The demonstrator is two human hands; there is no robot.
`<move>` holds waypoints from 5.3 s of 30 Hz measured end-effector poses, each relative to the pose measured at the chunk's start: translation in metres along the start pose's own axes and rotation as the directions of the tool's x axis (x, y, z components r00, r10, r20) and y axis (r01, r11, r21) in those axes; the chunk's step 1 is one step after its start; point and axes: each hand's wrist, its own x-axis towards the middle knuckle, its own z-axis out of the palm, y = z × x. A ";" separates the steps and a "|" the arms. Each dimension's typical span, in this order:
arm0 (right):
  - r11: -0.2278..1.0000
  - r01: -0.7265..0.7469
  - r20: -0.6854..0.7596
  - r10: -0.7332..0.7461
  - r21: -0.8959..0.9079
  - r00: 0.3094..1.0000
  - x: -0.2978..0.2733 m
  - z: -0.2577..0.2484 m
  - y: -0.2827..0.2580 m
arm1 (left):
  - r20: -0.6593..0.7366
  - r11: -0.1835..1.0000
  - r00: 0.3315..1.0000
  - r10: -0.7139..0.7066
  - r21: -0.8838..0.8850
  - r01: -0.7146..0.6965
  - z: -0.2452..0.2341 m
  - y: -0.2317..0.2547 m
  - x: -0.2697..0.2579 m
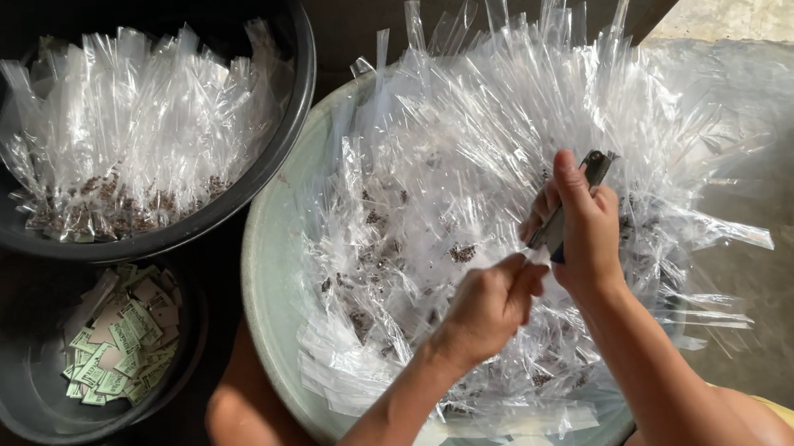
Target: Sealing small plastic bags containing items using a lighter to melt the plastic shut
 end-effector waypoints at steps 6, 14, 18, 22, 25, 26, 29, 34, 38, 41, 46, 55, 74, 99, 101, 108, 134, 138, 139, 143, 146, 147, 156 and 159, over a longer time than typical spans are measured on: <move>0.997 -0.046 -0.057 0.042 -0.061 0.997 0.013 -0.023 -0.014 | 0.280 0.933 0.928 -0.245 -0.192 0.304 -0.020 0.017 -0.037; 0.986 -0.113 -0.208 0.086 -0.121 0.974 0.058 -0.080 -0.034 | -0.196 0.994 0.978 -0.067 -0.101 0.048 -0.211 0.004 -0.064; 0.811 -0.270 -0.164 0.216 -0.518 0.962 0.060 -0.073 -0.013 | -0.569 0.494 0.654 0.499 0.807 0.324 -0.358 0.007 -0.059; 0.744 -0.300 -0.136 0.274 -0.597 0.952 0.063 -0.055 0.039 | -0.874 0.237 0.484 -0.033 0.464 0.854 -0.397 -0.001 -0.041; 0.684 -0.378 -0.129 0.387 -0.624 0.913 0.065 -0.035 0.058 | -0.802 0.119 0.557 -0.217 0.544 0.830 -0.427 -0.065 -0.043; 0.715 -0.383 -0.126 0.386 -0.586 0.914 0.070 -0.032 0.068 | -0.750 0.128 0.651 0.118 0.662 0.739 -0.434 -0.080 -0.046; 0.772 -0.403 -0.133 0.391 -0.492 0.911 0.070 -0.017 0.081 | -0.609 0.231 0.609 0.508 0.777 0.586 -0.382 -0.053 -0.045; 0.879 -0.372 -0.111 0.355 -0.298 0.928 0.061 -0.005 0.066 | -0.448 0.664 0.637 0.627 0.735 -0.136 -0.262 -0.069 0.017; 0.948 -0.165 -0.063 0.153 -0.271 0.986 0.051 -0.016 0.028 | -0.606 0.761 0.782 0.147 0.574 0.302 -0.219 -0.157 0.097; 0.961 -0.133 0.020 0.142 -0.242 0.990 0.040 -0.032 -0.009 | -0.744 0.737 0.667 0.041 0.474 0.483 -0.206 -0.218 0.134; 0.969 0.029 0.062 -0.014 -0.244 0.998 0.026 -0.047 -0.047 | -0.656 0.686 0.611 0.442 0.687 0.241 -0.181 -0.158 0.122; 0.856 0.185 0.275 -0.053 -0.482 0.960 -0.021 -0.006 -0.073 | -0.491 0.952 0.857 0.156 -0.158 -0.263 -0.103 0.017 0.056; 0.968 0.120 0.323 -0.043 -0.222 0.945 -0.024 0.004 -0.052 | -0.443 0.920 0.879 0.179 -0.241 -0.308 -0.050 0.054 0.019; 0.916 0.150 0.492 0.057 -0.372 0.869 -0.032 0.005 -0.073 | -0.323 0.934 0.877 0.355 0.080 -0.348 -0.054 0.056 0.003; 0.908 0.119 0.464 0.090 -0.403 0.881 -0.034 0.008 -0.077 | -0.355 0.922 0.851 0.387 0.137 -0.363 -0.056 0.061 0.003; 0.850 0.242 0.544 0.060 -0.468 0.837 -0.036 0.004 -0.078 | -0.363 0.873 0.797 0.483 0.269 -0.406 -0.055 0.052 0.003; 0.904 0.311 0.382 -0.187 -0.293 0.905 -0.030 -0.021 -0.086 | -0.797 0.540 0.538 -0.276 0.334 0.772 -0.161 -0.184 -0.004; 0.913 0.267 0.385 -0.137 -0.308 0.913 -0.029 -0.024 -0.082 | -0.748 0.912 0.575 -0.332 -0.100 0.397 -0.150 -0.116 -0.001; 0.914 0.270 0.382 -0.143 -0.303 0.913 -0.028 -0.023 -0.080 | -0.747 0.914 0.579 -0.326 -0.094 0.394 -0.142 -0.088 0.000; 0.918 0.129 0.440 0.054 -0.375 0.897 -0.026 -0.018 -0.072 | -0.563 0.952 0.796 -0.222 -0.300 0.053 -0.105 -0.022 -0.001; 0.887 -0.037 0.403 0.247 -0.461 0.881 -0.030 -0.004 -0.071 | -0.479 0.915 0.877 0.030 -0.340 -0.217 -0.081 0.003 -0.005; 0.848 -0.084 0.378 0.319 -0.523 0.869 -0.032 0.002 -0.071 | -0.435 0.873 0.892 0.125 -0.378 -0.307 -0.074 0.013 -0.006; 0.972 -0.071 0.405 0.159 -0.225 0.900 -0.025 -0.010 -0.037 | -0.288 0.925 0.911 0.296 -0.154 -0.349 -0.058 0.035 -0.022; 0.952 0.101 0.474 0.051 -0.289 0.879 -0.027 0.003 -0.041 | -0.168 0.923 0.942 0.290 -0.213 -0.322 -0.040 0.021 -0.010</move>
